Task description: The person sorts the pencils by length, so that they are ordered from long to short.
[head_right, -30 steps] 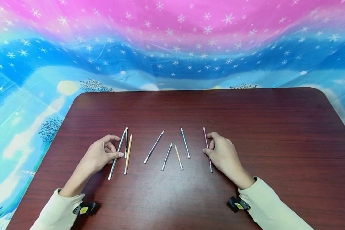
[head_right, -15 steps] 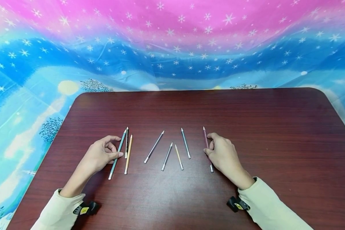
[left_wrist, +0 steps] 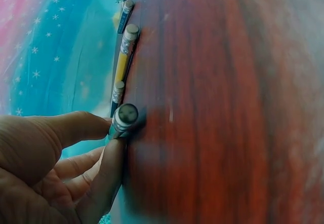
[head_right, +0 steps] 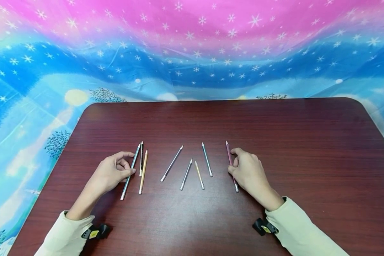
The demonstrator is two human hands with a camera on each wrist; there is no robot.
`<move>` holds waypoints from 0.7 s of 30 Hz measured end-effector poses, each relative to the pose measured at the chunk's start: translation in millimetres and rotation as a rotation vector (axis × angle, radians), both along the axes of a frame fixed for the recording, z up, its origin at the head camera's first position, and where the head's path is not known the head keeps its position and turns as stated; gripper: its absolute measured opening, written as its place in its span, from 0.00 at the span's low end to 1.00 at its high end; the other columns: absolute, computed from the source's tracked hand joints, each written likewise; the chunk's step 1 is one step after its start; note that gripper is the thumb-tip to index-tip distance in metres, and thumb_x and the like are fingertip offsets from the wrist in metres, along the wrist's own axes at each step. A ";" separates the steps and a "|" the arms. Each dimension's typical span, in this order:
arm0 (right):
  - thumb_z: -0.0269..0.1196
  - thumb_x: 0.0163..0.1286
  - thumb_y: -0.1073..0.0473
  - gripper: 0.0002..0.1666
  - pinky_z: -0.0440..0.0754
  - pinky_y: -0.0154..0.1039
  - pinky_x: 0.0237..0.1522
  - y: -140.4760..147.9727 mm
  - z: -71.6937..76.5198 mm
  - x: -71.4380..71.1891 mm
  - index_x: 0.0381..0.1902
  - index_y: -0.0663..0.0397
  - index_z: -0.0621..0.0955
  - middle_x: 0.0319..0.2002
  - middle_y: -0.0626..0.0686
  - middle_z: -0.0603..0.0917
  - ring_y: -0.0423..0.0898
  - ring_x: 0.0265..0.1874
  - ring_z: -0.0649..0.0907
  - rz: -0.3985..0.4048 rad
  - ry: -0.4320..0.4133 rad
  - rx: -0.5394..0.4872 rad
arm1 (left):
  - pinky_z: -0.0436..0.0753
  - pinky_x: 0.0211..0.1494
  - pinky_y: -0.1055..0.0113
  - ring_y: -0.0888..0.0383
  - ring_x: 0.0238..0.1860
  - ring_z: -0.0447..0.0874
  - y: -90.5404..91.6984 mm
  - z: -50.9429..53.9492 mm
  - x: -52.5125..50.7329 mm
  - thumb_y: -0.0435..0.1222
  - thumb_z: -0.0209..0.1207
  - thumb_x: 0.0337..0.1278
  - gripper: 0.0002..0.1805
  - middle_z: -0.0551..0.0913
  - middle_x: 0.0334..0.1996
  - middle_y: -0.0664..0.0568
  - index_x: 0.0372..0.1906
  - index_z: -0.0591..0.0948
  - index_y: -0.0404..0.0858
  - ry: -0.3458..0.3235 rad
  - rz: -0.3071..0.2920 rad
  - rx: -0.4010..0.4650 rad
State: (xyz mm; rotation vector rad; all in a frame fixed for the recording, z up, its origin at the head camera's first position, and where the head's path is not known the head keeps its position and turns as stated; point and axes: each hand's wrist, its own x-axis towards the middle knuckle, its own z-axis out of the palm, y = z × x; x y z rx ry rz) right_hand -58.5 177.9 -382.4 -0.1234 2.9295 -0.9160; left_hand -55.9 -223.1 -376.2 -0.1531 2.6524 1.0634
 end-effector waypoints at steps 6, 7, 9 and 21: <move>0.67 0.55 0.68 0.25 0.76 0.43 0.38 0.9 0.0 -0.7 0.54 0.67 0.83 0.24 0.45 0.81 0.43 0.26 0.77 0.003 0.005 -0.002 | 0.82 0.30 0.68 0.62 0.24 0.81 0.2 0.5 0.5 0.30 0.66 0.62 0.27 0.83 0.30 0.52 0.66 0.79 0.37 -0.003 0.001 0.005; 0.66 0.55 0.68 0.25 0.76 0.43 0.38 1.0 0.1 -0.7 0.54 0.66 0.83 0.24 0.45 0.81 0.43 0.26 0.77 0.002 0.004 0.000 | 0.82 0.30 0.68 0.62 0.24 0.81 0.2 0.7 0.7 0.30 0.66 0.62 0.27 0.83 0.30 0.52 0.66 0.79 0.37 -0.004 0.001 0.007; 0.66 0.54 0.68 0.26 0.76 0.43 0.39 1.1 0.5 -0.7 0.54 0.66 0.83 0.24 0.45 0.81 0.43 0.26 0.77 0.001 0.002 0.003 | 0.82 0.30 0.68 0.63 0.25 0.82 0.1 1.1 0.8 0.30 0.66 0.62 0.27 0.83 0.30 0.52 0.66 0.79 0.37 -0.001 0.001 0.003; 0.64 0.54 0.66 0.26 0.74 0.42 0.39 1.2 2.7 -1.6 0.53 0.66 0.83 0.25 0.45 0.81 0.43 0.27 0.77 -0.002 -0.019 -0.003 | 0.87 0.33 0.66 0.61 0.29 0.84 -4.1 6.4 1.6 0.27 0.59 0.65 0.26 0.84 0.34 0.48 0.69 0.78 0.35 -0.041 0.036 0.033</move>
